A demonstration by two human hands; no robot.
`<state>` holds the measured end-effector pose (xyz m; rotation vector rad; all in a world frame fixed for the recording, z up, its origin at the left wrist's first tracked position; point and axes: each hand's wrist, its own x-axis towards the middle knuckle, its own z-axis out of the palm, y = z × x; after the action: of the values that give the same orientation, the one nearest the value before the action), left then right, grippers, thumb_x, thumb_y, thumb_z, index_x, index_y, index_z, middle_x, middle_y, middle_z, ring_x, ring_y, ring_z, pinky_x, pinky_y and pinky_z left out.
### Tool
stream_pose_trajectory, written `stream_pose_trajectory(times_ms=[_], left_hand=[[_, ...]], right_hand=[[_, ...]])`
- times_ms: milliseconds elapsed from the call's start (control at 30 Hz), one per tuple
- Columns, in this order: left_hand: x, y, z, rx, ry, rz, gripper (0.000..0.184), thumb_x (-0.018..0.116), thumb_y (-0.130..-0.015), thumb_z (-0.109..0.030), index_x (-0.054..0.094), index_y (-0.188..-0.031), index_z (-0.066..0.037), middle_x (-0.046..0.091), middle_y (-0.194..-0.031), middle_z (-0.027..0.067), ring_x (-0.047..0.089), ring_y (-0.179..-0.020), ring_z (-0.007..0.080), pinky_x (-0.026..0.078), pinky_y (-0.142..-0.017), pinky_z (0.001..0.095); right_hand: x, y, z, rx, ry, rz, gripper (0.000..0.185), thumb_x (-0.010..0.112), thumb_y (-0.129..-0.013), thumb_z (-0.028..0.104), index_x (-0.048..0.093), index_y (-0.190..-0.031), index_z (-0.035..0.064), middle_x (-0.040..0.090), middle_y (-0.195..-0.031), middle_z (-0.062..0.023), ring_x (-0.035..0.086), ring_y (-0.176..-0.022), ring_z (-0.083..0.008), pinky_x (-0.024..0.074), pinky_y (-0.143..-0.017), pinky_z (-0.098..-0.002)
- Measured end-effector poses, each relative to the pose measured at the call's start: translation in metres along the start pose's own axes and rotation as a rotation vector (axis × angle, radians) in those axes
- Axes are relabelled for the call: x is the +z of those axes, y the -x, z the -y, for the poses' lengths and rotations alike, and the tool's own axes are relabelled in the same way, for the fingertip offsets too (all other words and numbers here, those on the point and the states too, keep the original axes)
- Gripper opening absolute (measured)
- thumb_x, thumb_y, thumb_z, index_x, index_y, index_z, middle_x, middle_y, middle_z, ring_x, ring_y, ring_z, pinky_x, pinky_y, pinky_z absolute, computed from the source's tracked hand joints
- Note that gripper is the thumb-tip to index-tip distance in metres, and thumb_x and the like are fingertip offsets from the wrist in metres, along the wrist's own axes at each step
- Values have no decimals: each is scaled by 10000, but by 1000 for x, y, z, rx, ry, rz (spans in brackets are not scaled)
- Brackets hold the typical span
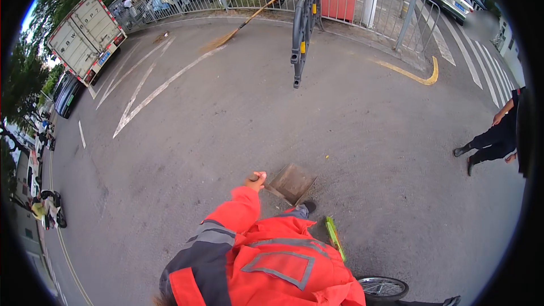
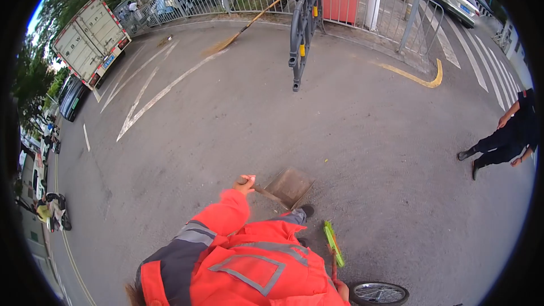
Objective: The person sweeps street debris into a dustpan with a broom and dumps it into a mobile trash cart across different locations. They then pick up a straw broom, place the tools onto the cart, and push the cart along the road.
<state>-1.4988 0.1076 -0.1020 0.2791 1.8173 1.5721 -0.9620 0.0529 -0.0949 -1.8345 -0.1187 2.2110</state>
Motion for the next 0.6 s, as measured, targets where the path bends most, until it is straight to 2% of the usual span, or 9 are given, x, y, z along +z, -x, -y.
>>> stream_pose_trajectory(times_ms=[33,133,200,233,300,433,533,567,600], left_hand=[[-17,5,-11,-8,-8,-14,195,692,-771,-233,570,-795,-82,646,-903,62,599,-808,172,517,-667,329],[-61,5,-42,-116,40,-99,221,683,-781,-267,553,-774,-88,635,-830,57,596,-727,158,521,-561,314],[-86,-1,-54,-163,-5,-133,220,650,-808,-265,534,-817,-78,594,-848,73,581,-798,182,533,-565,332],[-93,-1,-64,-171,-4,-137,220,650,-808,-265,534,-817,-78,594,-848,73,581,-798,182,533,-565,332],[-105,-5,-80,-139,-84,-283,259,660,-796,-307,535,-805,-80,579,-784,52,579,-755,170,509,-495,299],[-160,-30,-66,-125,-36,-382,278,667,-786,-326,543,-778,-77,563,-731,36,563,-669,146,481,-453,272],[-207,-52,-58,-99,-147,-426,281,657,-795,-326,542,-741,-76,553,-702,23,535,-610,122,462,-437,263],[-226,-59,-54,-105,-113,-428,293,680,-776,-326,528,-706,-85,517,-650,7,492,-551,106,443,-424,259],[-246,-69,-55,-113,-80,-428,311,702,-757,-326,515,-671,-93,482,-599,-9,450,-492,91,424,-412,256]], right_hand=[[-3,-1,-5,7,9,3,122,462,-779,74,464,-831,-37,491,-664,-115,475,-522,-153,402,-436,-196],[-3,-9,-11,48,-14,45,119,461,-777,67,461,-832,-38,488,-663,-116,473,-521,-152,400,-432,-193],[6,-19,-7,212,-329,120,84,456,-779,66,434,-762,-13,465,-634,-85,432,-468,-131,377,-397,-201],[11,-24,-11,217,-325,113,84,456,-779,66,434,-762,-13,465,-634,-85,432,-468,-131,377,-397,-201],[19,-33,-16,222,-293,79,71,448,-786,64,443,-767,-4,452,-620,-70,419,-453,-122,362,-385,-201],[35,-68,-29,243,-189,9,61,432,-800,62,462,-777,15,426,-592,-39,394,-424,-102,333,-362,-200],[41,-127,-47,262,-109,-17,70,420,-811,60,477,-784,29,406,-571,-17,375,-401,-87,312,-344,-199],[48,-148,-51,277,-118,-17,76,416,-814,59,481,-786,34,399,-564,-9,369,-394,-82,304,-338,-199],[76,-144,-47,329,-356,-18,77,414,-819,56,487,-814,33,385,-560,-4,363,-387,-81,315,-336,-201]])
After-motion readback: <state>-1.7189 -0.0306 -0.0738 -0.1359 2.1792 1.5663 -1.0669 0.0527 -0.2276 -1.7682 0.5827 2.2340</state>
